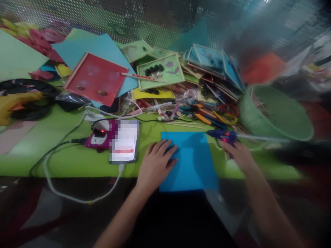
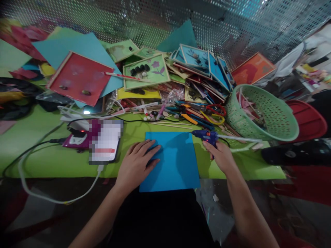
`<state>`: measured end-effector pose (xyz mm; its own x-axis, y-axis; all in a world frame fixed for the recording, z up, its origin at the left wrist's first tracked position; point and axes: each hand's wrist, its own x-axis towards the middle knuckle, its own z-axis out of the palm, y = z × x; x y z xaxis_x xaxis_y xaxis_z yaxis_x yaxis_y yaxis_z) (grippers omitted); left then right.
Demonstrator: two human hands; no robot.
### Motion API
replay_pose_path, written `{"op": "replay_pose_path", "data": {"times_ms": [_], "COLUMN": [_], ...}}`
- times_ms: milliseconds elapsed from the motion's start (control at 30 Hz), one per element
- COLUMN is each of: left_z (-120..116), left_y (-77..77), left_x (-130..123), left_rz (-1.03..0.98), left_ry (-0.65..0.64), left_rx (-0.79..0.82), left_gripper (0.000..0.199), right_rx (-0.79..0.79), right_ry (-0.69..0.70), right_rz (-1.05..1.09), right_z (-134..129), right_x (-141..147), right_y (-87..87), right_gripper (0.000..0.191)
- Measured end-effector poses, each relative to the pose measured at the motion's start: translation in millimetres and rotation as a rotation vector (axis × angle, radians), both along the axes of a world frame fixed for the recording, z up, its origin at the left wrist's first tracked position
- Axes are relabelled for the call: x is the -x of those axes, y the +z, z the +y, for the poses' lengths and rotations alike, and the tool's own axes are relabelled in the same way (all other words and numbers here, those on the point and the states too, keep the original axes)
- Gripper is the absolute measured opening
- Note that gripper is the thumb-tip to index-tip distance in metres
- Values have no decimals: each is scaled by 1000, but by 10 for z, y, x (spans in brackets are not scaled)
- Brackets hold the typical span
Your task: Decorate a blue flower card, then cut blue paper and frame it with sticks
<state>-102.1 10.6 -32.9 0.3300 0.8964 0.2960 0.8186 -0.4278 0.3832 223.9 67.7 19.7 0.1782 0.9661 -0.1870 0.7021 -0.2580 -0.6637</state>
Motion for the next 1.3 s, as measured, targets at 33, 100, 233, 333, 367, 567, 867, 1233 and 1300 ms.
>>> {"op": "replay_pose_path", "data": {"times_ms": [33, 100, 233, 333, 367, 567, 867, 1233, 1300], "left_z": [1, 2, 3, 3, 3, 10, 38, 40, 40], "left_y": [-2, -8, -9, 1, 2, -28, -42, -53, -56], "left_x": [1, 4, 11, 12, 12, 25, 47, 52, 52], "left_rz": [2, 4, 6, 8, 9, 28, 29, 11, 13], "left_ry": [-1, 1, 0, 0, 0, -9, -33, -34, -32], "left_rx": [-2, -4, 5, 2, -2, -18, -38, -51, -53], "left_gripper": [38, 39, 39, 38, 38, 40, 40, 41, 41], "right_rx": [1, 4, -7, -21, -38, -182, -244, -206, -206], "right_ry": [5, 7, -30, -92, -120, -246, -516, -560, -613], "right_rz": [9, 36, 63, 149, 213, 580, 564, 418, 363], "right_z": [-3, -9, -13, -29, -42, -167, -322, -342, -342], "right_x": [1, -1, -48, -119, -146, -355, -738, -1012, -1001], "right_y": [-1, -13, -52, -81, -88, -53, -158, -281, -246], "right_gripper": [54, 53, 53, 55, 54, 48, 56, 54, 51]}}
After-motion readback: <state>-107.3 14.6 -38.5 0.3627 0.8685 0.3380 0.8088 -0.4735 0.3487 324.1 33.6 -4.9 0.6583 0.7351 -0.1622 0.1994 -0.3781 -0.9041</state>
